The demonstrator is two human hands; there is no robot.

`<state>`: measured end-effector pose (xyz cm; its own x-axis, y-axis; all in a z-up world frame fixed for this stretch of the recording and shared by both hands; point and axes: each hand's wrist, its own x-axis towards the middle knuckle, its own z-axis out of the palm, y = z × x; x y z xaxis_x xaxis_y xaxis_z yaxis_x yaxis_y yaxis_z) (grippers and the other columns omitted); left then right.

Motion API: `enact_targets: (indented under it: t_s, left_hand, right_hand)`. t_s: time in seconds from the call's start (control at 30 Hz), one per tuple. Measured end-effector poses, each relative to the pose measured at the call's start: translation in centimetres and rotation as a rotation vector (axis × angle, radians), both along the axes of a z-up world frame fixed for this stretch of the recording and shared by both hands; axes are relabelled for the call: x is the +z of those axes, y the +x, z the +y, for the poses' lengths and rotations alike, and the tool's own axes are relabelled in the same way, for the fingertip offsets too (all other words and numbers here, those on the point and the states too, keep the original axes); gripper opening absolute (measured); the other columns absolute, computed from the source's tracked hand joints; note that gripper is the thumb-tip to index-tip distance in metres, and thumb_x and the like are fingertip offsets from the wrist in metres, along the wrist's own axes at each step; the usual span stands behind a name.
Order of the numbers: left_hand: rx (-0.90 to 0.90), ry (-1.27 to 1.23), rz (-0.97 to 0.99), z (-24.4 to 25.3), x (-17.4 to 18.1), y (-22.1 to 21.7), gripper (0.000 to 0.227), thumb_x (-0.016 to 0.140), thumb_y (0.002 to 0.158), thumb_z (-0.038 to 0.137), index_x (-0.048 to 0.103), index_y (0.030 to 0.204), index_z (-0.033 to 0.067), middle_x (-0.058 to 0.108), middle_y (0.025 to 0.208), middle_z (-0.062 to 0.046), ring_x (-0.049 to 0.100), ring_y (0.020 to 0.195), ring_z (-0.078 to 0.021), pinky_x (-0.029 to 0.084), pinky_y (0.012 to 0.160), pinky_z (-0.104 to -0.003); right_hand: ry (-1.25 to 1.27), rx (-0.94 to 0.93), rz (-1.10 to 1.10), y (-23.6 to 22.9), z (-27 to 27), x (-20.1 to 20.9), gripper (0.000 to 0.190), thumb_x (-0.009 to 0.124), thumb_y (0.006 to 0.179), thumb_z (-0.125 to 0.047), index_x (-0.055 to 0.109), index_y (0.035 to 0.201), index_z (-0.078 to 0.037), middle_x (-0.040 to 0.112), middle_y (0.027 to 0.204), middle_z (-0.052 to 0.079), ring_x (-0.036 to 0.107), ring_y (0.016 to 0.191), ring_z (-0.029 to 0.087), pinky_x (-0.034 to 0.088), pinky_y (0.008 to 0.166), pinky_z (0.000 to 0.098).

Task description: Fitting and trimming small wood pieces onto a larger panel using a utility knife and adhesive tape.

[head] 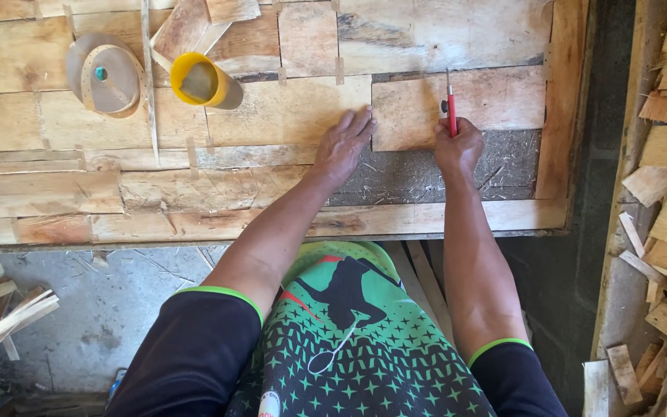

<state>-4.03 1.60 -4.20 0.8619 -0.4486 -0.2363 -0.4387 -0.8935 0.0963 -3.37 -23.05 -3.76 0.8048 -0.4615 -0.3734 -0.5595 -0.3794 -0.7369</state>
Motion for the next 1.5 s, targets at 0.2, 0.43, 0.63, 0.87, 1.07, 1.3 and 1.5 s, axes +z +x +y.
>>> enact_targets:
  t_s: [0.2, 0.43, 0.63, 0.87, 1.07, 1.3, 1.5]
  left_hand:
    - [0.009, -0.029, 0.033, 0.3, 0.0, 0.6, 0.072, 0.048, 0.092, -0.014, 0.051, 0.15, 0.0287, 0.03, 0.166, 0.005, 0.047, 0.136, -0.0215, 0.059, 0.09, -0.026]
    - [-0.016, -0.103, 0.061, 0.9, 1.3, 1.0, 0.067, 0.054, 0.09, -0.009, 0.055, 0.147, 0.025, 0.034, 0.165, 0.004, 0.049, 0.132, -0.0216, 0.058, 0.092, -0.026]
    - [-0.047, -0.148, 0.059, 1.2, 2.1, 1.1, 0.064, 0.055, 0.089, -0.007, 0.057, 0.147, 0.0201, 0.034, 0.165, -0.001, 0.048, 0.133, -0.0253, 0.058, 0.095, -0.03]
    - [-0.047, -0.168, 0.14, 1.3, 2.9, 1.4, 0.066, 0.053, 0.088, -0.008, 0.054, 0.148, 0.0194, 0.029, 0.166, 0.0, 0.047, 0.133, -0.0264, 0.059, 0.093, -0.03]
    - [-0.044, -0.161, 0.153, 1.4, 1.3, 1.3, 0.065, 0.05, 0.093, -0.01, 0.052, 0.149, 0.0245, 0.028, 0.167, 0.001, 0.049, 0.131, -0.0267, 0.062, 0.082, -0.028]
    - [0.106, -0.101, 0.354, -0.6, 5.4, 2.3, 0.04, 0.048, 0.105, 0.003, 0.05, 0.141, 0.0188, 0.038, 0.162, -0.015, 0.062, 0.108, -0.0237, 0.064, 0.071, -0.023]
    - [-0.01, -0.098, 0.049, -2.1, 2.2, 2.7, 0.036, 0.067, 0.093, 0.024, 0.062, 0.123, 0.0041, 0.045, 0.152, -0.018, 0.058, 0.107, -0.0286, 0.064, 0.067, -0.029]
  right_hand:
    - [-0.127, 0.106, 0.017, -0.1, 0.6, 1.9, 0.01, 0.079, 0.088, -0.018, 0.08, 0.095, -0.01, 0.075, 0.077, 0.005, 0.068, 0.066, 0.015, 0.053, 0.062, 0.0364]
    - [-0.209, 0.13, -0.032, -0.2, 0.9, 1.7, 0.012, 0.079, 0.089, -0.021, 0.082, 0.095, -0.012, 0.074, 0.072, 0.008, 0.068, 0.064, 0.019, 0.052, 0.064, 0.0403]
    - [-0.213, 0.101, -0.085, 0.0, 0.7, -0.3, 0.014, 0.082, 0.086, -0.02, 0.08, 0.096, -0.01, 0.075, 0.078, 0.01, 0.07, 0.068, 0.021, 0.054, 0.066, 0.0396]
    - [-0.214, 0.06, -0.105, 0.1, 0.9, -0.7, 0.015, 0.082, 0.084, -0.016, 0.08, 0.097, -0.01, 0.077, 0.083, 0.008, 0.072, 0.072, 0.018, 0.056, 0.069, 0.038]
    - [-0.145, 0.029, 0.065, 0.2, 1.3, 0.5, 0.011, 0.077, 0.089, -0.017, 0.077, 0.098, -0.012, 0.075, 0.08, 0.004, 0.068, 0.065, 0.015, 0.055, 0.063, 0.0376]
    - [-0.179, 0.032, 0.021, 0.1, 1.5, 0.9, 0.01, 0.081, 0.087, -0.017, 0.079, 0.092, -0.01, 0.075, 0.077, 0.006, 0.067, 0.066, 0.017, 0.053, 0.068, 0.0414]
    - [-0.3, 0.066, -0.195, -0.3, 0.9, -1.8, 0.011, 0.086, 0.078, -0.016, 0.082, 0.086, -0.009, 0.074, 0.08, 0.011, 0.07, 0.071, 0.024, 0.055, 0.068, 0.042]
